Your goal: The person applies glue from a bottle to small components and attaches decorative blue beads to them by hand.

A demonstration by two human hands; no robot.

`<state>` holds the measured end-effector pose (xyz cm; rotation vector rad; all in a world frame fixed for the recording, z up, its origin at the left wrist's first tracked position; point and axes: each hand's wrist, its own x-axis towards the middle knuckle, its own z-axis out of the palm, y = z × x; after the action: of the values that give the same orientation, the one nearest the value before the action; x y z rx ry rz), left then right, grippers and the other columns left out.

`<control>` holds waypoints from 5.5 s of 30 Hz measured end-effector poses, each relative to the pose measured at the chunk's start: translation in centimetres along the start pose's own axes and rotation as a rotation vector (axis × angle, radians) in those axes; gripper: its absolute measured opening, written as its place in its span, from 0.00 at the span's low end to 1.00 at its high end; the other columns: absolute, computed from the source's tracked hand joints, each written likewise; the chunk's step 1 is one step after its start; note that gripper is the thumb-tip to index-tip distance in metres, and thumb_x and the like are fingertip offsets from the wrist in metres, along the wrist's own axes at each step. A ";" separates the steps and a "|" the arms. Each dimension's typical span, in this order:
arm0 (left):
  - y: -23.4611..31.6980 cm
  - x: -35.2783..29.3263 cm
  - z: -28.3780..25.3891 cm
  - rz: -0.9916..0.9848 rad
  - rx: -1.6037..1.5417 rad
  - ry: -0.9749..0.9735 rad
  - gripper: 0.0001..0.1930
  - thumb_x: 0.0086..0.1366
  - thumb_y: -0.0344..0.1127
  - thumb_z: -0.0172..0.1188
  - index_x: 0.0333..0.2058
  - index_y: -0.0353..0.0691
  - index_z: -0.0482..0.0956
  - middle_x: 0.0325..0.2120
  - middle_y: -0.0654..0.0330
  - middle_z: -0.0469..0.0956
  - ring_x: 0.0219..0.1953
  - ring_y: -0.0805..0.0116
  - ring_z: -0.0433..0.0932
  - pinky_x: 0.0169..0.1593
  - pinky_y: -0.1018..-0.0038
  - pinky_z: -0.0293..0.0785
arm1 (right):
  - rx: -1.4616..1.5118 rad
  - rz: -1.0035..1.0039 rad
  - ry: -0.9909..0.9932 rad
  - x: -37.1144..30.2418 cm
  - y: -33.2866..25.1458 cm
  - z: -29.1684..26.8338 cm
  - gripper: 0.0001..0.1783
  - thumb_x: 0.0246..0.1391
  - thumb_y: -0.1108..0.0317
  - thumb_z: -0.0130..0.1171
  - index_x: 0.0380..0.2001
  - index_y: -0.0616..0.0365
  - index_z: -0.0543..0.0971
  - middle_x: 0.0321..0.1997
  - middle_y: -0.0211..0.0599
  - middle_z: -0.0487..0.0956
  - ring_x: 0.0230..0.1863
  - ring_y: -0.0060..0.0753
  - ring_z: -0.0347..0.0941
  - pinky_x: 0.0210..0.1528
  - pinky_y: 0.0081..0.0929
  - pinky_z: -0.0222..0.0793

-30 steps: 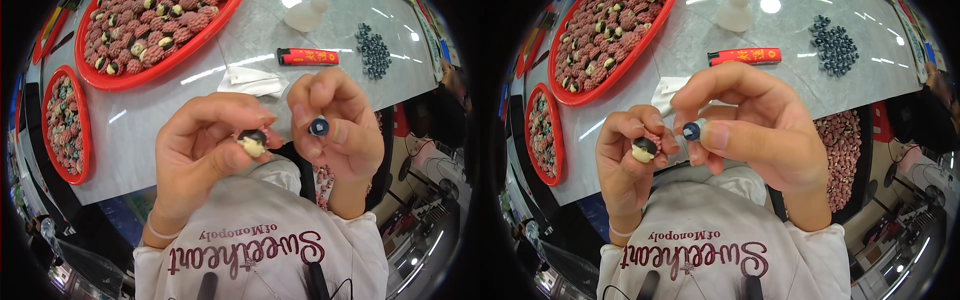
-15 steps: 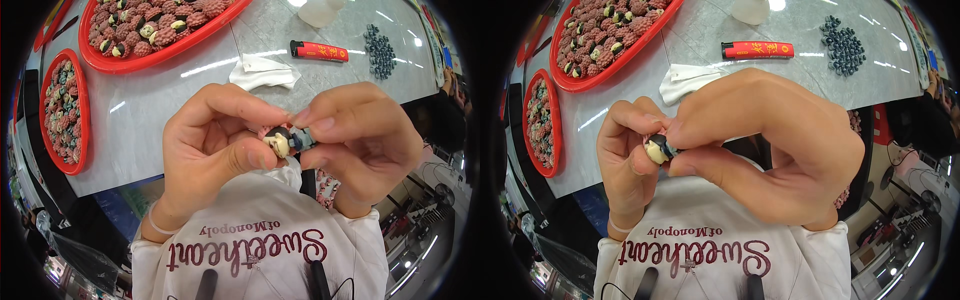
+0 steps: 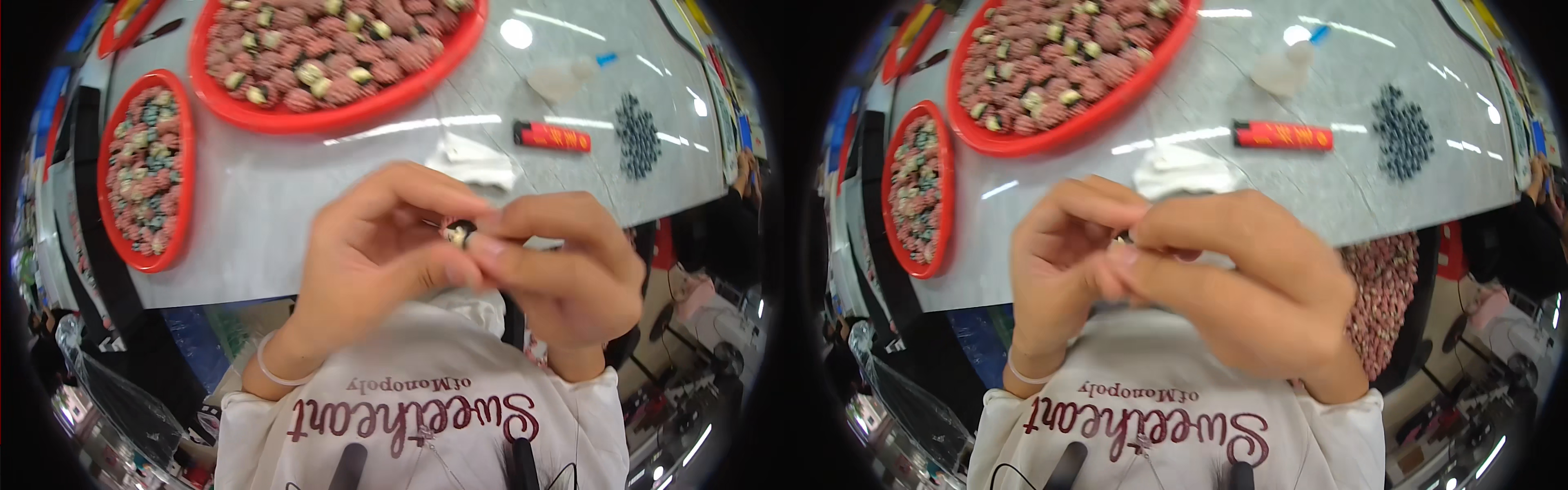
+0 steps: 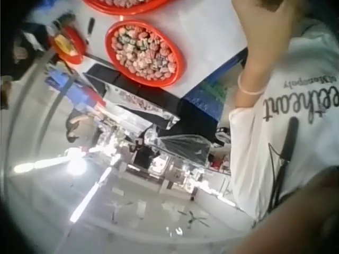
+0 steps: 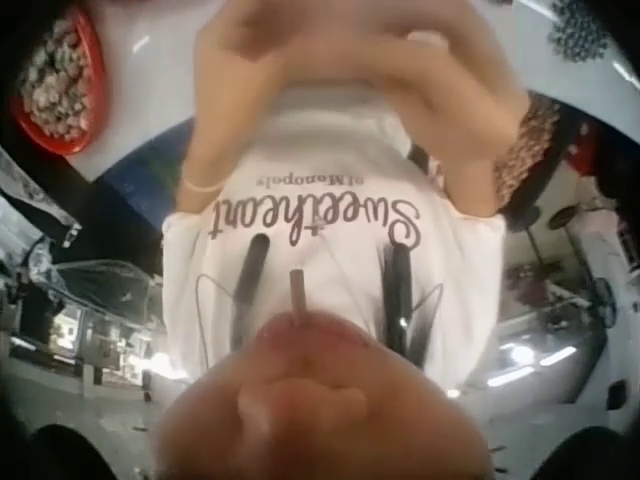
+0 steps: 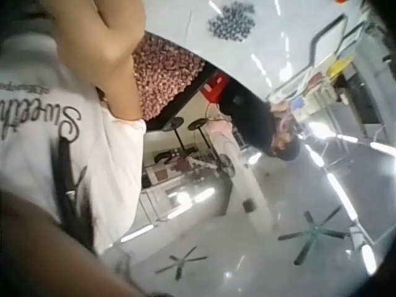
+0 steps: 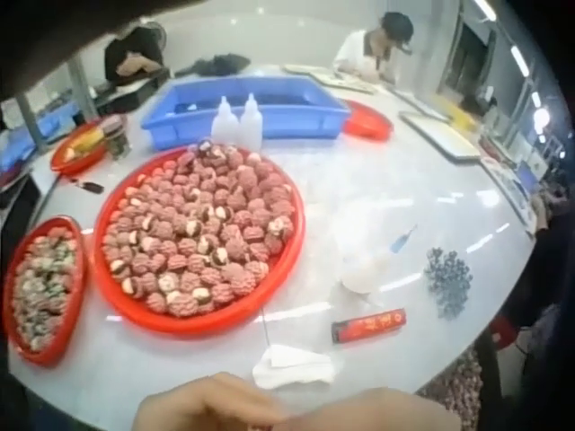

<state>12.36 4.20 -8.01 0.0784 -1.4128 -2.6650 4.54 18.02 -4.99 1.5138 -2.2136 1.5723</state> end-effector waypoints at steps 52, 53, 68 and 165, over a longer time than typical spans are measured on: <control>-1.0 0.4 -0.8 -0.023 0.125 0.120 0.19 0.54 0.41 0.59 0.39 0.34 0.67 0.35 0.52 0.71 0.31 0.71 0.73 0.32 0.84 0.70 | 0.310 0.355 0.156 -0.7 3.0 -4.7 0.29 0.40 0.51 0.62 0.37 0.65 0.68 0.34 0.46 0.69 0.36 0.31 0.65 0.41 0.22 0.59; -1.0 0.4 -0.7 -0.025 0.125 0.122 0.19 0.54 0.41 0.59 0.39 0.34 0.67 0.35 0.52 0.71 0.31 0.71 0.73 0.32 0.84 0.70 | 0.311 0.357 0.155 -0.6 2.9 -4.8 0.29 0.40 0.51 0.62 0.37 0.65 0.68 0.34 0.46 0.69 0.36 0.31 0.65 0.41 0.22 0.59; -1.5 0.5 -1.0 0.039 0.178 0.061 0.18 0.50 0.36 0.62 0.36 0.32 0.69 0.34 0.51 0.71 0.33 0.66 0.74 0.35 0.79 0.73 | -0.365 0.063 -0.319 0.8 -1.0 -7.6 0.26 0.41 0.53 0.60 0.34 0.66 0.69 0.26 0.45 0.75 0.23 0.26 0.60 0.25 0.24 0.56; 0.4 0.3 -0.5 0.103 0.077 0.031 0.20 0.44 0.35 0.67 0.34 0.32 0.71 0.30 0.53 0.72 0.29 0.69 0.72 0.32 0.77 0.68 | -0.066 -0.026 -0.032 -0.7 0.4 0.0 0.18 0.42 0.54 0.59 0.31 0.57 0.76 0.33 0.42 0.68 0.31 0.30 0.63 0.29 0.19 0.58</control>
<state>12.12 3.50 -8.02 0.0522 -1.4685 -2.5171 4.67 18.49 -5.63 1.5536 -2.2292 1.4629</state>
